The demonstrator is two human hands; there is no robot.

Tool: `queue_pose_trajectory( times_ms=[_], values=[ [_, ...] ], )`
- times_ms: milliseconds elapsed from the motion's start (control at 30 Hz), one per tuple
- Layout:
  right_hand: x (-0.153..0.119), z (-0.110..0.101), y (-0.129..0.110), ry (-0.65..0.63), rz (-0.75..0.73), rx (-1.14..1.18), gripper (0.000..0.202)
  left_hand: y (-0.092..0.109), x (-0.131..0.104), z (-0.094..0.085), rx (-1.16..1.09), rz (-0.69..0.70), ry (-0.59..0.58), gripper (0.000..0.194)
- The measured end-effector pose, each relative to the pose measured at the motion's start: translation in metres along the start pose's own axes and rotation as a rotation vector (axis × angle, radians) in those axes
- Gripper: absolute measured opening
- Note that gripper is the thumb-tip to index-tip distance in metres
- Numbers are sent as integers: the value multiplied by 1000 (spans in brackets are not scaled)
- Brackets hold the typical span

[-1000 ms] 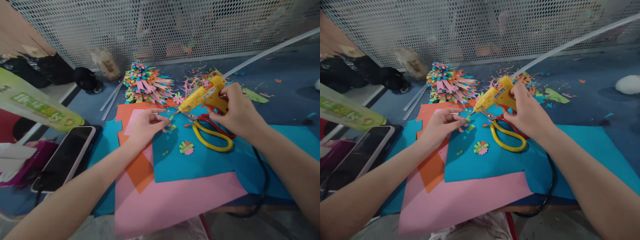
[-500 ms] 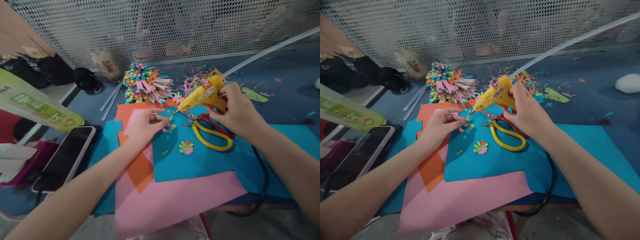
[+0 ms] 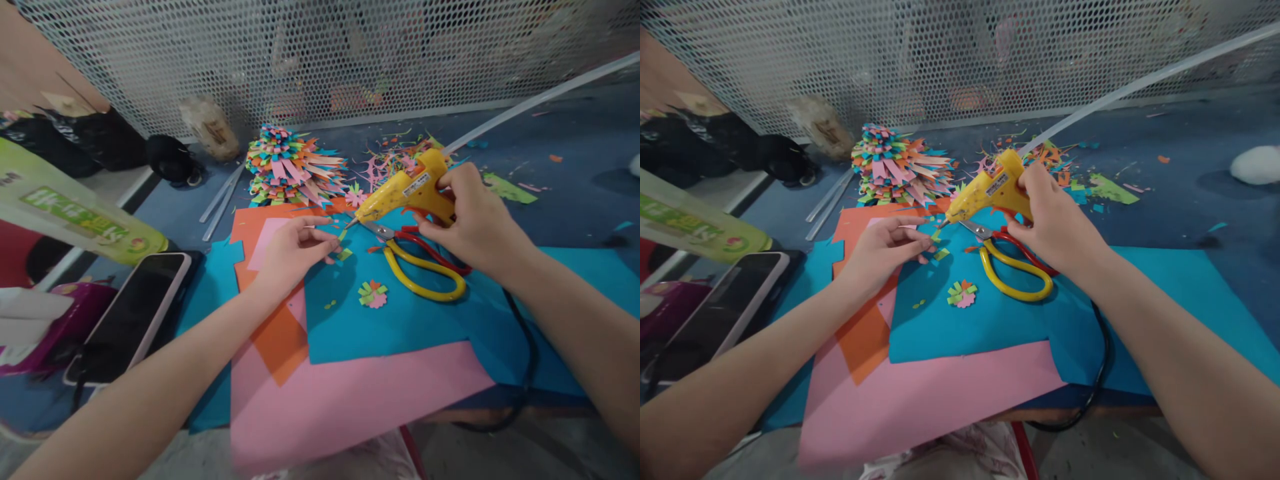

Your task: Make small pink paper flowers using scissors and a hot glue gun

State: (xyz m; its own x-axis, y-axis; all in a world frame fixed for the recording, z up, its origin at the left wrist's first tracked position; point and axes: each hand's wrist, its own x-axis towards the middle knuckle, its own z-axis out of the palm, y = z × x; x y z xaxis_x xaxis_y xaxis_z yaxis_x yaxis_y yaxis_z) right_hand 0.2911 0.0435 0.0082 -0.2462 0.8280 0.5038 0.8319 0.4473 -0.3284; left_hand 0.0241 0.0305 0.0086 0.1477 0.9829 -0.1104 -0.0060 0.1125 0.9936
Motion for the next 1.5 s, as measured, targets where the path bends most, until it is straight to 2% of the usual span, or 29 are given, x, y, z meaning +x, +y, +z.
queue_pose_trajectory(
  times_ms=[400,900,1033,1133,1333,1500],
  values=[
    [1,0,2,-30,45,-63,38,1,-1,1,-9,-7,22,41],
    [2,-3,-1,-44,60,-72,29,-1,0,0,2,17,-18,51],
    [3,0,2,-66,67,-44,33,-1,0,-1,15,35,-31,52],
    [3,3,6,-57,130,-48,36,-1,0,-2,20,37,-32,53],
    [5,4,15,-18,378,-111,41,0,-1,-1,16,22,-17,50],
    [6,9,20,0,341,-105,36,-1,-1,-1,39,42,-18,47]
  ],
)
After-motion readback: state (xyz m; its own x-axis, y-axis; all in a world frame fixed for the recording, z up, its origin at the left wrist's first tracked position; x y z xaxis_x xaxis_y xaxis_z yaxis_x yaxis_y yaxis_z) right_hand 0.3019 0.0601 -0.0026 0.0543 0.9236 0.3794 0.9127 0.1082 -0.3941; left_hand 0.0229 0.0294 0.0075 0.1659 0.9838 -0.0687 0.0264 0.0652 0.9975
